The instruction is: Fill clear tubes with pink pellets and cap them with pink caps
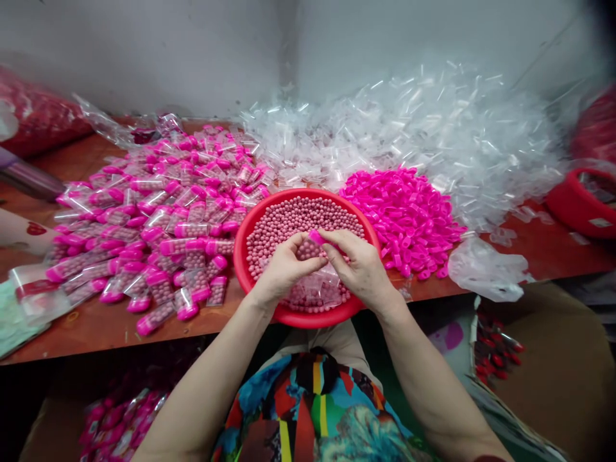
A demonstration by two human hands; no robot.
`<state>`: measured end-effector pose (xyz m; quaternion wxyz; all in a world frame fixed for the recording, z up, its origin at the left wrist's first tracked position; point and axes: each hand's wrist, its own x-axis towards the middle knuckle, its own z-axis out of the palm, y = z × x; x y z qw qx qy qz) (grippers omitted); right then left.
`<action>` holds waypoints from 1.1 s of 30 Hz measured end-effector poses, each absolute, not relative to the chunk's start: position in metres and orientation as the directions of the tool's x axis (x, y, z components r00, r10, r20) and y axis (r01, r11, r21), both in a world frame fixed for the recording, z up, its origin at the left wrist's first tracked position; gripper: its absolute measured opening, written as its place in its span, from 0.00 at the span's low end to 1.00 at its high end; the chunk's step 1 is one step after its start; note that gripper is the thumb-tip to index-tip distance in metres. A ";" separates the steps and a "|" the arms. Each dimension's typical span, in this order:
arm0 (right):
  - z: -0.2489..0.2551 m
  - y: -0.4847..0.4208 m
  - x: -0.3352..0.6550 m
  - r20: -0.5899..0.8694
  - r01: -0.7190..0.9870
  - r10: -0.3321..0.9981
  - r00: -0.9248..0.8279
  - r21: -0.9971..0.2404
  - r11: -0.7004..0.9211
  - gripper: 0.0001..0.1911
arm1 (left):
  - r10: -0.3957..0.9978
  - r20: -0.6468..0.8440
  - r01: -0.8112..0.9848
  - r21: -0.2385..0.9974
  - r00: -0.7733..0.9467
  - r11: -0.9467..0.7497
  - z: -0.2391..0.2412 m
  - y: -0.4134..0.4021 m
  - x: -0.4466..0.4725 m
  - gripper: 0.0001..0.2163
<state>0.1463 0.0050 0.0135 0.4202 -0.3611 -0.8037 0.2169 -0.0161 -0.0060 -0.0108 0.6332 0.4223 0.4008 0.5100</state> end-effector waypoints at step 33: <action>0.013 0.035 0.131 0.003 -0.137 0.933 -0.360 -0.989 -0.050 0.45 | 0.916 -0.024 0.092 0.996 0.401 -0.014 -0.003 -0.009 -0.016 0.16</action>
